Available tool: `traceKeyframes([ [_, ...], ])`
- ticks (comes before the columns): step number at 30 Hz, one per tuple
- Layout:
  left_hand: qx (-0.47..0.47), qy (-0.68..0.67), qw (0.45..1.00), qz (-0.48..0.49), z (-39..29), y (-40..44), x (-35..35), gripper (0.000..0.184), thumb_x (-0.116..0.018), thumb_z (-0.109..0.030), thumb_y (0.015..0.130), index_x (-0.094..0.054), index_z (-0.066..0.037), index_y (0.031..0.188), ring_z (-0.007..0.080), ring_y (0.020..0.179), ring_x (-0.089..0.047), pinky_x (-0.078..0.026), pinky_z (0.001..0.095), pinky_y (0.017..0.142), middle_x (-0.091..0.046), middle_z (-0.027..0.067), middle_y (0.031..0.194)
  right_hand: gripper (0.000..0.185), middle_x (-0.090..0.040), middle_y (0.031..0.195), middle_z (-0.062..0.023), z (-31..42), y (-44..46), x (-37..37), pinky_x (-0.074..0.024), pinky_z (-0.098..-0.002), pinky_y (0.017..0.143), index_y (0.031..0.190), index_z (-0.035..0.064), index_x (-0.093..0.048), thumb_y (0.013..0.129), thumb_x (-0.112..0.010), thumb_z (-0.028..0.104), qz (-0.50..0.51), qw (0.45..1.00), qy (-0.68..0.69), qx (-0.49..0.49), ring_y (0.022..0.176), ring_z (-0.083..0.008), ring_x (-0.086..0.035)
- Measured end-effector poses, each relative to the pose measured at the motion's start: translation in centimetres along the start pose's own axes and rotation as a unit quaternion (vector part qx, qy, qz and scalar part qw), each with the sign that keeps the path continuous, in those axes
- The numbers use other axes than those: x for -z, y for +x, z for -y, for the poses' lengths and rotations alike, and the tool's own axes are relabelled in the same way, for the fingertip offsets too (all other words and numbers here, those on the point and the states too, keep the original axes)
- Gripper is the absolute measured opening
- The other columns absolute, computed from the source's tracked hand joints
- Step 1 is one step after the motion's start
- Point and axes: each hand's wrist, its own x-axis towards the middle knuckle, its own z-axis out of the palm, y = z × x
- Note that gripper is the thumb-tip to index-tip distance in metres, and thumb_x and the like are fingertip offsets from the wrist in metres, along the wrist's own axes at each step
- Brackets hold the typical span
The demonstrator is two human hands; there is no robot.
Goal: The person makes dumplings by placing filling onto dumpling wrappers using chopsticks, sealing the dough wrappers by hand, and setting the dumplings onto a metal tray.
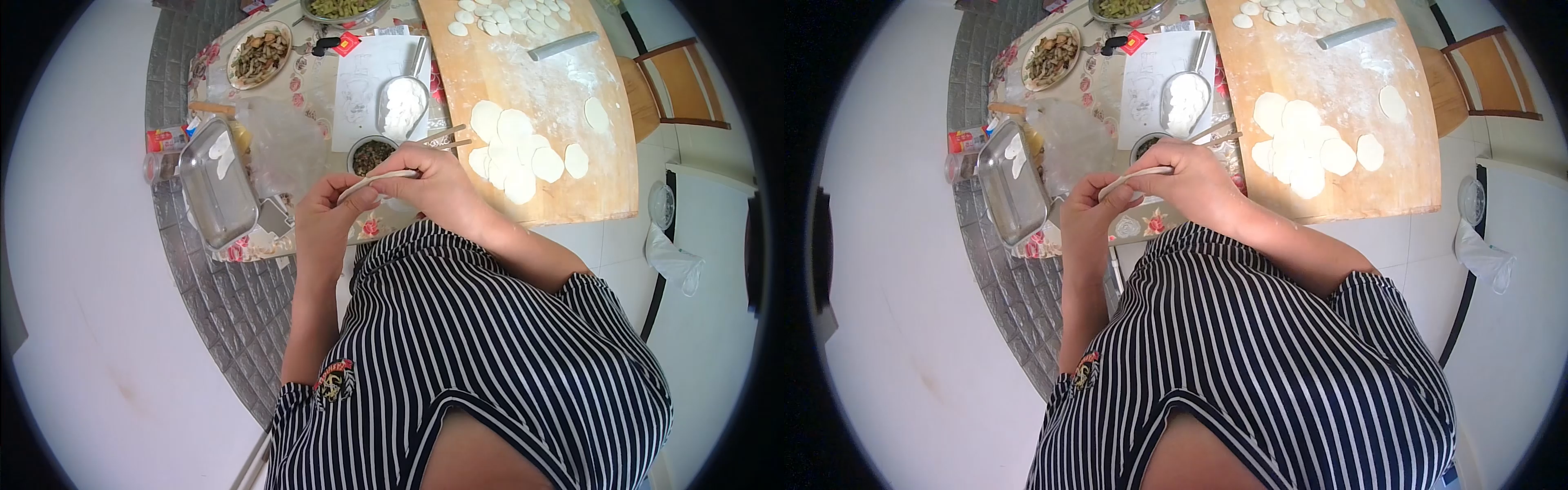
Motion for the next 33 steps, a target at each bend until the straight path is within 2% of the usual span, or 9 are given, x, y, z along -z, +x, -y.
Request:
traceKeyframes([
  [2,0.002,0.006,1.000,-0.004,0.0,0.1,0.5,0.020,-0.065,-0.008,0.091,-0.061,0.005,0.105,0.0167,0.088,-0.067,-0.056,0.0287,0.081,-0.067,0.0108,0.095,0.018,-0.068,0.088,-0.0025,-0.1,0.0,-0.2,-0.0495,-0.0207,0.063,0.103,0.0023,-0.070,0.088,-0.068,0.012,-0.004,1.000,-0.004,0.017,0.077,-0.0059,-0.061],
  [4,0.019,-0.062,0.998,-0.022,-0.2,0.2,1.2,0.023,-0.066,-0.008,0.090,-0.060,0.006,0.108,0.0167,0.088,-0.067,-0.056,0.0272,0.079,-0.067,0.0119,0.098,0.018,-0.069,0.087,-0.0045,-0.4,0.2,-0.1,-0.0503,-0.0212,0.068,0.103,-0.0009,-0.068,0.089,-0.068,0.010,0.004,0.996,0.080,-0.034,0.078,-0.0068,-0.063],
  [8,0.018,-0.117,0.993,0.027,-1.1,0.4,1.9,0.016,-0.067,-0.006,0.088,-0.064,0.003,0.101,0.0147,0.084,-0.066,-0.054,0.0253,0.077,-0.068,0.0096,0.094,0.019,-0.070,0.089,-0.0061,0.1,-0.3,-1.2,-0.0508,-0.0220,0.073,0.105,-0.0027,-0.067,0.090,-0.066,0.008,-0.030,0.994,0.101,-0.038,0.080,-0.0076,-0.064],
  [15,0.024,-0.067,0.996,0.062,-0.5,1.3,4.7,0.025,-0.069,-0.008,0.085,-0.063,0.005,0.106,0.0136,0.084,-0.065,-0.052,0.0249,0.078,-0.068,0.0097,0.096,0.024,-0.069,0.089,-0.0043,0.6,-0.2,-3.7,-0.0509,-0.0220,0.072,0.108,-0.0017,-0.065,0.089,-0.069,0.011,-0.041,0.993,0.108,-0.038,0.079,-0.0086,-0.063],
  [18,0.011,-0.032,0.997,0.076,-1.0,1.3,5.6,0.028,-0.070,-0.010,0.084,-0.063,0.004,0.108,0.0123,0.084,-0.064,-0.050,0.0246,0.077,-0.069,0.0087,0.095,0.025,-0.068,0.088,-0.0038,0.2,0.2,-5.1,-0.0509,-0.0218,0.072,0.108,-0.0016,-0.064,0.088,-0.070,0.013,-0.033,0.999,0.029,-0.024,0.078,-0.0081,-0.063],
  [21,-0.002,-0.020,0.997,0.077,-0.8,1.2,6.7,0.030,-0.070,-0.010,0.084,-0.063,0.004,0.109,0.0116,0.083,-0.064,-0.049,0.0242,0.076,-0.069,0.0081,0.095,0.021,-0.068,0.084,-0.0053,0.4,0.7,-6.4,-0.0498,-0.0230,0.071,0.095,-0.0011,-0.065,0.087,-0.071,0.018,-0.052,0.995,0.061,-0.052,0.076,-0.0086,-0.064],
  [23,-0.005,-0.010,0.997,0.075,-0.8,1.1,7.8,0.030,-0.069,-0.010,0.085,-0.063,0.004,0.110,0.0114,0.083,-0.064,-0.050,0.0237,0.075,-0.069,0.0081,0.095,0.019,-0.069,0.084,-0.0050,0.4,1.1,-7.1,-0.0511,-0.0228,0.071,0.098,-0.0014,-0.065,0.088,-0.070,0.014,-0.045,0.996,0.054,-0.062,0.076,-0.0083,-0.064],
  [29,0.044,-0.079,0.990,0.105,-0.4,1.5,11.9,0.030,-0.067,-0.009,0.087,-0.063,0.007,0.112,0.0138,0.083,-0.066,-0.052,0.0233,0.074,-0.069,0.0109,0.099,0.020,-0.069,0.084,-0.0045,1.0,2.1,-9.4,-0.0527,-0.0222,0.070,0.103,-0.0020,-0.067,0.091,-0.067,0.014,-0.021,0.994,0.066,-0.081,0.074,-0.0081,-0.064],
  [33,0.046,-0.120,0.985,0.114,-0.7,1.4,14.3,0.030,-0.063,-0.010,0.092,-0.061,0.011,0.113,0.0175,0.088,-0.067,-0.055,0.0270,0.080,-0.068,0.0138,0.102,0.023,-0.069,0.084,-0.0044,1.5,2.9,-10.8,-0.0523,-0.0223,0.070,0.103,-0.0011,-0.069,0.093,-0.065,0.019,-0.040,0.993,0.073,-0.088,0.074,-0.0079,-0.064],
])
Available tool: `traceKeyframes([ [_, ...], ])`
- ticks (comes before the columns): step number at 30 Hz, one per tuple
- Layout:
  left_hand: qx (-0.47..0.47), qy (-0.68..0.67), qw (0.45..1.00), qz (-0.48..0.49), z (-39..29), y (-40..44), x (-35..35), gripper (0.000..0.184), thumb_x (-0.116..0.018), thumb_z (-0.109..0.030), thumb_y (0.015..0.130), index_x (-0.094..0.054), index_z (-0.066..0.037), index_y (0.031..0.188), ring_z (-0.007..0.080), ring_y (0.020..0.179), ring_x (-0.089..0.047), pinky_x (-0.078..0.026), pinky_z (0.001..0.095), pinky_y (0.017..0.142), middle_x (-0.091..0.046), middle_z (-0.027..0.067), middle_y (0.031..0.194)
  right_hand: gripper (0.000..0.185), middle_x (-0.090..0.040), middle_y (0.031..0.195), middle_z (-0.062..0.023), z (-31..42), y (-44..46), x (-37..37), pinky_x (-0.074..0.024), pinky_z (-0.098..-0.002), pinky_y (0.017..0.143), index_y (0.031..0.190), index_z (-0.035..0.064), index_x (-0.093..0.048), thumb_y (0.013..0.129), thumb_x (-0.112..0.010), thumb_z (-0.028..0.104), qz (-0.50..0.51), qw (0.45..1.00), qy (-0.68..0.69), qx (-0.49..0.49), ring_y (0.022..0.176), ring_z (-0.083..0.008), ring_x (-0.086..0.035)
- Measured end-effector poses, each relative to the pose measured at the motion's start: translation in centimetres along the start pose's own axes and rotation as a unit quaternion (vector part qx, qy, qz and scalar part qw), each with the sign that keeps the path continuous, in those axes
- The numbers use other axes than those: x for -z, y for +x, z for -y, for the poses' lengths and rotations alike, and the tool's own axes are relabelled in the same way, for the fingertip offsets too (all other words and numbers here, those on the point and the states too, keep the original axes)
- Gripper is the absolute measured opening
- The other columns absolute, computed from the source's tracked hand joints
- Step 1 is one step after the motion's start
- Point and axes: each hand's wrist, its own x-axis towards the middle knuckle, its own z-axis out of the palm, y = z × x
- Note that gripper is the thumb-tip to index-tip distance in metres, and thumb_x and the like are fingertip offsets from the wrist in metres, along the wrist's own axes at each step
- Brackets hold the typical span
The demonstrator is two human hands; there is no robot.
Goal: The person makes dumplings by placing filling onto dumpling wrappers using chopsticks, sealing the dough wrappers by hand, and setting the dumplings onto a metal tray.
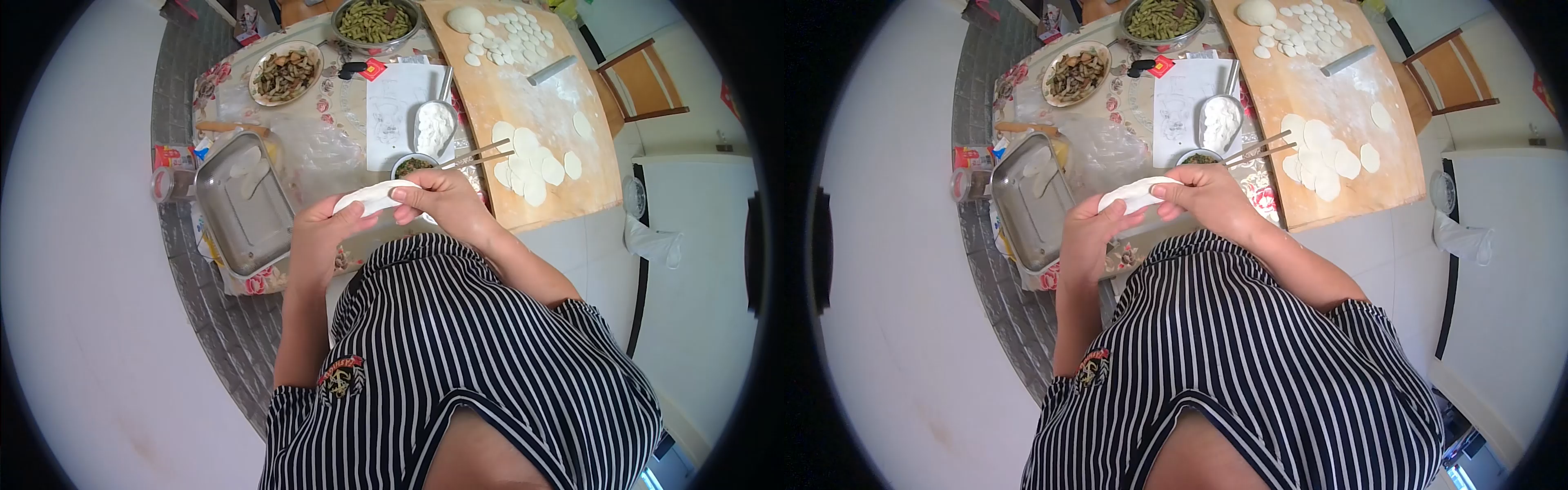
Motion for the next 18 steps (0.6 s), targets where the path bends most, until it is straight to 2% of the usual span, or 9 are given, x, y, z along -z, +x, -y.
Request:
traceKeyframes([
  [3,0.009,-0.025,0.999,0.019,-0.3,0.0,1.8,0.032,-0.061,-0.012,0.094,-0.060,0.012,0.114,0.0191,0.092,-0.067,-0.056,0.0295,0.084,-0.067,0.0151,0.105,0.025,-0.069,0.084,-0.0047,0.0,0.5,-1.0,-0.0520,-0.0230,0.071,0.103,0.0000,-0.070,0.092,-0.067,0.022,-0.013,1.000,0.008,-0.017,0.075,-0.0084,-0.065],
  [7,0.016,-0.049,0.997,0.057,0.0,0.5,3.6,0.035,-0.059,-0.018,0.097,-0.060,0.012,0.115,0.0214,0.096,-0.066,-0.056,0.0328,0.087,-0.065,0.0164,0.110,0.024,-0.068,0.082,-0.0022,-0.3,1.3,-3.0,-0.0495,-0.0217,0.070,0.101,0.0006,-0.071,0.090,-0.069,0.022,-0.002,1.000,-0.005,0.029,0.073,-0.0061,-0.061],
  [9,0.021,-0.070,0.995,0.063,0.2,0.8,4.3,0.036,-0.058,-0.019,0.097,-0.060,0.012,0.115,0.0220,0.096,-0.066,-0.056,0.0339,0.088,-0.065,0.0163,0.110,0.024,-0.066,0.078,0.0001,-0.5,1.7,-3.8,-0.0464,-0.0199,0.062,0.099,0.0020,-0.071,0.090,-0.070,0.024,-0.040,0.996,-0.055,0.050,0.067,-0.0042,-0.056],
  [10,0.022,-0.086,0.994,0.064,0.3,0.9,4.6,0.037,-0.057,-0.021,0.098,-0.060,0.012,0.114,0.0226,0.097,-0.066,-0.055,0.0350,0.089,-0.065,0.0162,0.110,0.026,-0.065,0.075,0.0017,-0.9,1.9,-3.9,-0.0434,-0.0191,0.054,0.098,0.0038,-0.072,0.090,-0.069,0.028,-0.061,0.996,-0.063,0.025,0.062,-0.0030,-0.053],
  [13,0.023,-0.135,0.989,0.049,0.3,1.0,5.6,0.037,-0.055,-0.022,0.099,-0.060,0.011,0.113,0.0237,0.096,-0.066,-0.055,0.0374,0.091,-0.065,0.0158,0.109,0.026,-0.064,0.073,0.0028,-1.0,1.9,-4.7,-0.0414,-0.0192,0.049,0.098,0.0059,-0.072,0.090,-0.069,0.031,-0.087,0.995,-0.053,-0.013,0.059,-0.0021,-0.051],
  [14,0.025,-0.138,0.989,0.051,0.4,1.2,6.1,0.037,-0.055,-0.022,0.099,-0.060,0.011,0.113,0.0237,0.096,-0.066,-0.055,0.0374,0.091,-0.065,0.0158,0.109,0.026,-0.065,0.074,0.0014,-1.2,2.1,-4.9,-0.0455,-0.0200,0.054,0.098,0.0042,-0.072,0.090,-0.069,0.029,-0.092,0.994,-0.049,-0.023,0.062,-0.0033,-0.055],
  [16,0.026,-0.161,0.984,0.075,0.9,1.5,7.0,0.038,-0.053,-0.025,0.100,-0.058,0.009,0.116,0.0270,0.101,-0.066,-0.054,0.0414,0.092,-0.065,0.0184,0.112,0.026,-0.066,0.076,0.0000,-1.3,2.2,-5.7,-0.0474,-0.0205,0.058,0.099,0.0024,-0.071,0.090,-0.069,0.027,-0.100,0.994,-0.030,-0.016,0.065,-0.0045,-0.057],
  [18,0.027,-0.172,0.982,0.079,1.0,1.6,7.6,0.038,-0.053,-0.025,0.100,-0.057,0.008,0.117,0.0270,0.101,-0.066,-0.054,0.0412,0.092,-0.065,0.0182,0.112,0.027,-0.067,0.078,-0.0014,-0.9,2.2,-6.3,-0.0494,-0.0209,0.062,0.099,0.0005,-0.071,0.091,-0.069,0.025,-0.104,0.994,-0.014,-0.008,0.068,-0.0057,-0.060],
])
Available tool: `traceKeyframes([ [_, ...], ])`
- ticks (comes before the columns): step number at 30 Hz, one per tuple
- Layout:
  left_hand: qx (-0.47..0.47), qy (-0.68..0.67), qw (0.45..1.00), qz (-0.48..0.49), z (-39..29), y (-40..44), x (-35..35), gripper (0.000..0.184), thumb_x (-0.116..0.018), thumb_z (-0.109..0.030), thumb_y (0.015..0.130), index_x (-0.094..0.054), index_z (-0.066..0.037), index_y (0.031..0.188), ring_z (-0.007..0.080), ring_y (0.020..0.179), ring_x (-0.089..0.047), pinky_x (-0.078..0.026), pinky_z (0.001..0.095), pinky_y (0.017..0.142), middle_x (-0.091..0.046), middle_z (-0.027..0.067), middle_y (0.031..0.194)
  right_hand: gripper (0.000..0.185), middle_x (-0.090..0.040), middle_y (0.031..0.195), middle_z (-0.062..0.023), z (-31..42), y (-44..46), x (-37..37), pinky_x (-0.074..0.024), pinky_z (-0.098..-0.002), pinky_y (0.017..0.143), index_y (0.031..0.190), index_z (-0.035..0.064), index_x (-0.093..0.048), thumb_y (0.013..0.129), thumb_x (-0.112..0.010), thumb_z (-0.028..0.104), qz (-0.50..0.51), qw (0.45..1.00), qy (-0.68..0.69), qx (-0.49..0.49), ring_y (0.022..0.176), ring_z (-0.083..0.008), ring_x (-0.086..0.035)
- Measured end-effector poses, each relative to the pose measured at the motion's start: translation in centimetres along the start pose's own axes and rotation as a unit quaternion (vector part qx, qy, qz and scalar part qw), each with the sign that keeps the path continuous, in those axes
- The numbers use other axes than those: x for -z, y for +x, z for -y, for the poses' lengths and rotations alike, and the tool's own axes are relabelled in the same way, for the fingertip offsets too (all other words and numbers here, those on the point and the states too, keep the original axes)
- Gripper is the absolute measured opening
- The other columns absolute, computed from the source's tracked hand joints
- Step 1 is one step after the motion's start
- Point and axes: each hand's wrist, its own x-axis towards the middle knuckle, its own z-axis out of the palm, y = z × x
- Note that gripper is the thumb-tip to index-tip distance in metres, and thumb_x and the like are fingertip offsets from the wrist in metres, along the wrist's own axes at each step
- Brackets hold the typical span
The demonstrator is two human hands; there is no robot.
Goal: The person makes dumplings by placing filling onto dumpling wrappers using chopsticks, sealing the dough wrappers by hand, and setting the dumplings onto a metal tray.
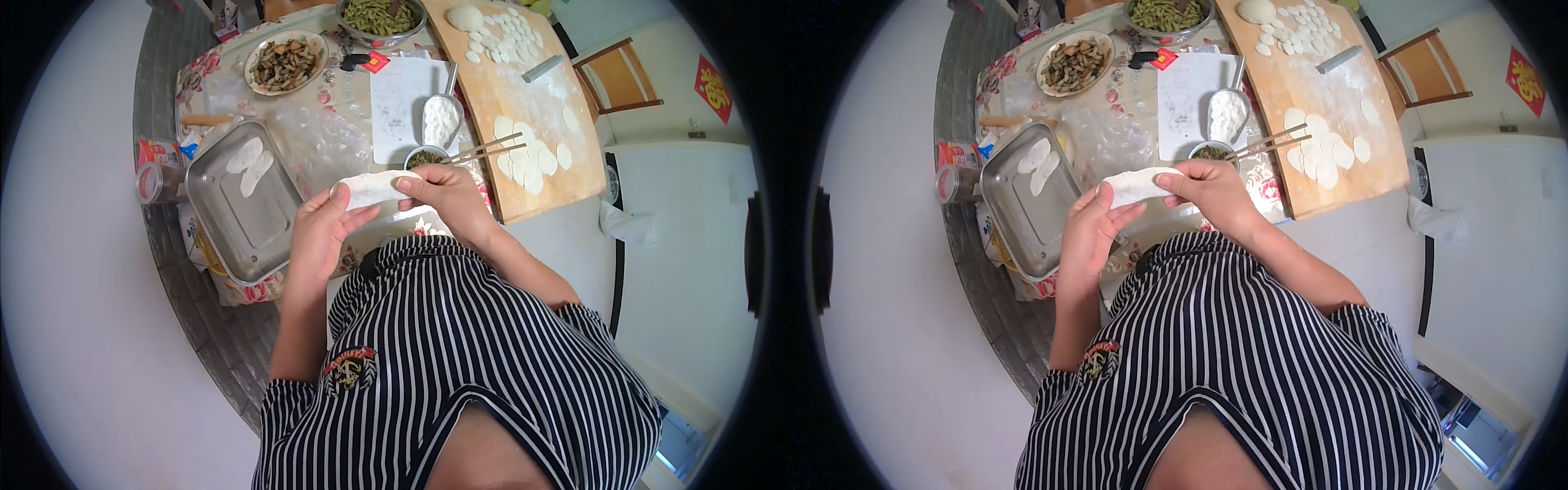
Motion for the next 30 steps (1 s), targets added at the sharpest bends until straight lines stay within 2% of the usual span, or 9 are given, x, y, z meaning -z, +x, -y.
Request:
traceKeyframes([
  [2,-0.001,-0.009,1.000,0.001,-0.2,0.2,0.1,0.037,-0.053,-0.025,0.100,-0.057,0.008,0.117,0.0270,0.101,-0.066,-0.054,0.0409,0.092,-0.065,0.0179,0.112,0.023,-0.068,0.081,-0.0052,0.8,0.0,-0.1,-0.0507,-0.0232,0.067,0.099,-0.0022,-0.070,0.092,-0.066,0.019,-0.007,0.999,0.037,-0.012,0.072,-0.0095,-0.062],
  [14,-0.050,-0.018,0.997,-0.056,1.1,-0.8,1.6,0.038,-0.051,-0.025,0.100,-0.056,0.008,0.117,0.0279,0.100,-0.066,-0.054,0.0411,0.092,-0.064,0.0189,0.112,0.025,-0.069,0.091,-0.0099,-0.4,1.1,0.3,-0.0568,-0.0279,0.076,0.108,-0.0044,-0.066,0.095,-0.062,0.017,0.005,1.000,0.027,-0.004,0.080,-0.0176,-0.069],
  [17,-0.061,-0.022,0.995,-0.075,0.9,-0.9,1.9,0.038,-0.052,-0.026,0.100,-0.056,0.008,0.116,0.0283,0.100,-0.066,-0.054,0.0422,0.093,-0.064,0.0197,0.113,0.026,-0.068,0.091,-0.0066,0.2,1.4,0.2,-0.0556,-0.0248,0.076,0.107,-0.0047,-0.066,0.096,-0.060,0.018,0.014,0.999,0.038,-0.008,0.079,-0.0131,-0.067],
  [27,-0.065,-0.026,0.991,-0.113,1.0,-1.1,3.3,0.035,-0.052,-0.024,0.100,-0.056,0.007,0.116,0.0284,0.100,-0.066,-0.055,0.0422,0.091,-0.064,0.0201,0.112,0.026,-0.068,0.092,-0.0062,0.5,2.4,-0.7,-0.0558,-0.0238,0.074,0.107,-0.0046,-0.067,0.096,-0.061,0.018,0.019,1.000,-0.005,-0.005,0.077,-0.0129,-0.067],
  [30,-0.061,-0.023,0.990,-0.129,1.2,-1.3,4.0,0.033,-0.051,-0.023,0.101,-0.055,0.007,0.113,0.0288,0.101,-0.065,-0.055,0.0425,0.091,-0.063,0.0198,0.111,0.026,-0.068,0.096,-0.0095,0.1,2.8,-1.1,-0.0563,-0.0263,0.076,0.111,-0.0040,-0.065,0.095,-0.061,0.016,0.045,0.997,-0.034,-0.048,0.081,-0.0161,-0.068],
])
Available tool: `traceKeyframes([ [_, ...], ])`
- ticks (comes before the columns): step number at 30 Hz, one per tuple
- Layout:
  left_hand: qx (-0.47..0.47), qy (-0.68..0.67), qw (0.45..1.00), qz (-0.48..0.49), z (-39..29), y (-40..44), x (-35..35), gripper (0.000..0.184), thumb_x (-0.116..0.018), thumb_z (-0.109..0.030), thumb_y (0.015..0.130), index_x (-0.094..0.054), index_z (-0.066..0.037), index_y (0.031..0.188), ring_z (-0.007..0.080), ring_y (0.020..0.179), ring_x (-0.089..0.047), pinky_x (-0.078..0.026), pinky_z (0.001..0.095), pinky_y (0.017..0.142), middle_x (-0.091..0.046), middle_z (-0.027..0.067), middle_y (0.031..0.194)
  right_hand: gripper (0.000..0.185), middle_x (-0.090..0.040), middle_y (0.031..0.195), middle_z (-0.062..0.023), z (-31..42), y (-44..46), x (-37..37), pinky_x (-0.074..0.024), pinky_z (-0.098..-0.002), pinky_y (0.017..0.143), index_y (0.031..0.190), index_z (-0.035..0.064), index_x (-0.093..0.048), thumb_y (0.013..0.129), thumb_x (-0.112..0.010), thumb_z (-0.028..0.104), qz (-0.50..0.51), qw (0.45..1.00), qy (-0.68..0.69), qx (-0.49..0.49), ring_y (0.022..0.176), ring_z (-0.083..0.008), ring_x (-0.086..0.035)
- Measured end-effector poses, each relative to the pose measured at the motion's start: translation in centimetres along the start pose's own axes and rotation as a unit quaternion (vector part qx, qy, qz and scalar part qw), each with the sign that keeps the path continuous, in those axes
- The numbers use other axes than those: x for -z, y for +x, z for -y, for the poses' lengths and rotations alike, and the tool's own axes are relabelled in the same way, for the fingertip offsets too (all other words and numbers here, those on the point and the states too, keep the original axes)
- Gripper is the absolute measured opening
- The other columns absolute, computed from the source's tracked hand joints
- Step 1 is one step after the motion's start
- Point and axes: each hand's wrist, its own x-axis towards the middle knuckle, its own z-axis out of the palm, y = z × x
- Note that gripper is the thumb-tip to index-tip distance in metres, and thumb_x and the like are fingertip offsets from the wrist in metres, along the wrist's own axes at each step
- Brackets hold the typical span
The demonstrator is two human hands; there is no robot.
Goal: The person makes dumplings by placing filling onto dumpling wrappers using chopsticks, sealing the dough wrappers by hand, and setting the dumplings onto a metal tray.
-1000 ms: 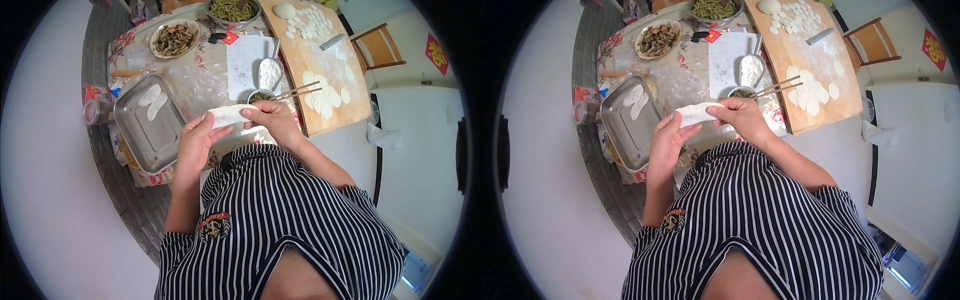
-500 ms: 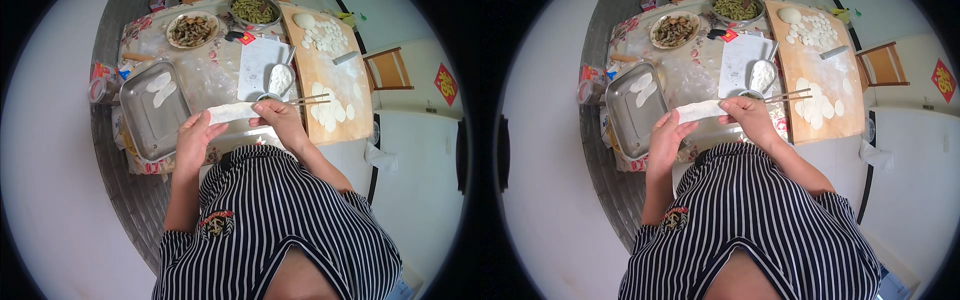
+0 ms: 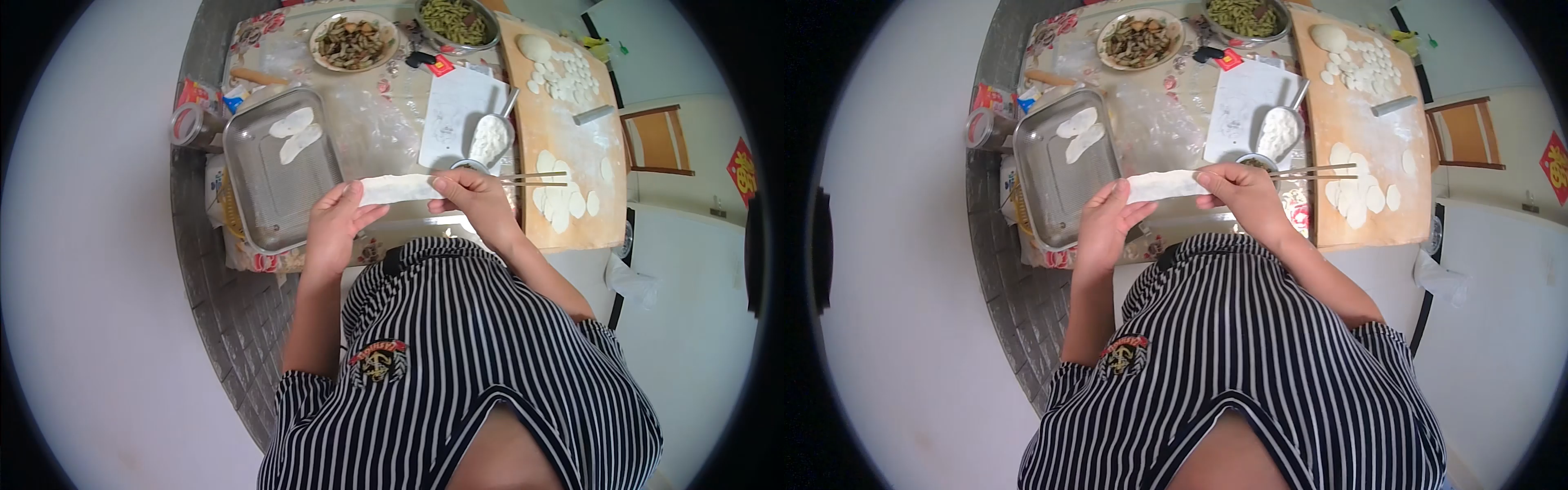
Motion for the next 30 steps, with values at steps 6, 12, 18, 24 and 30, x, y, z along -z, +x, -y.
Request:
traceKeyframes([
  [6,-0.047,-0.080,0.990,-0.105,-1.4,0.0,3.1,0.035,-0.050,-0.021,0.101,-0.048,0.009,0.117,0.0328,0.106,-0.063,-0.054,0.0444,0.095,-0.059,0.0223,0.115,0.029,-0.068,0.106,-0.0098,-1.1,0.8,-0.8,-0.0541,-0.0288,0.087,0.123,-0.0010,-0.059,0.099,-0.054,0.013,0.071,0.997,0.010,0.033,0.094,-0.0158,-0.065],
  [12,-0.138,-0.035,0.974,-0.178,-3.7,1.9,6.4,0.039,-0.053,-0.021,0.099,-0.048,0.013,0.117,0.0338,0.106,-0.063,-0.055,0.0426,0.095,-0.059,0.0230,0.114,0.027,-0.068,0.103,-0.0088,-2.4,1.2,0.4,-0.0531,-0.0276,0.086,0.120,-0.0012,-0.061,0.100,-0.052,0.013,0.055,0.998,0.003,0.022,0.091,-0.0135,-0.064],
  [18,-0.091,-0.038,0.978,-0.182,-2.6,5.6,9.1,0.039,-0.055,-0.021,0.099,-0.051,0.011,0.119,0.0299,0.109,-0.061,-0.053,0.0421,0.096,-0.060,0.0199,0.115,0.025,-0.068,0.101,-0.0086,-2.8,1.1,0.8,-0.0533,-0.0285,0.087,0.117,-0.0003,-0.062,0.099,-0.053,0.014,0.043,0.999,0.010,0.003,0.090,-0.0144,-0.064],
  [24,-0.168,0.225,0.911,-0.302,-1.9,6.5,13.8,0.033,-0.058,-0.021,0.096,-0.062,0.004,0.116,0.0202,0.103,-0.061,-0.049,0.0332,0.091,-0.065,0.0127,0.113,0.025,-0.068,0.101,-0.0077,-3.6,0.6,3.0,-0.0533,-0.0286,0.086,0.118,-0.0002,-0.063,0.099,-0.054,0.014,0.022,0.999,0.030,0.008,0.090,-0.0140,-0.064],
  [30,-0.264,0.358,0.842,-0.306,-3.8,4.8,11.9,0.030,-0.057,-0.017,0.096,-0.063,0.004,0.115,0.0181,0.097,-0.061,-0.047,0.0313,0.089,-0.066,0.0100,0.106,0.024,-0.068,0.095,-0.0045,-7.8,-0.9,7.6,-0.0527,-0.0257,0.079,0.111,0.0008,-0.065,0.097,-0.058,0.019,-0.043,0.999,0.024,-0.005,0.083,-0.0113,-0.063],
])
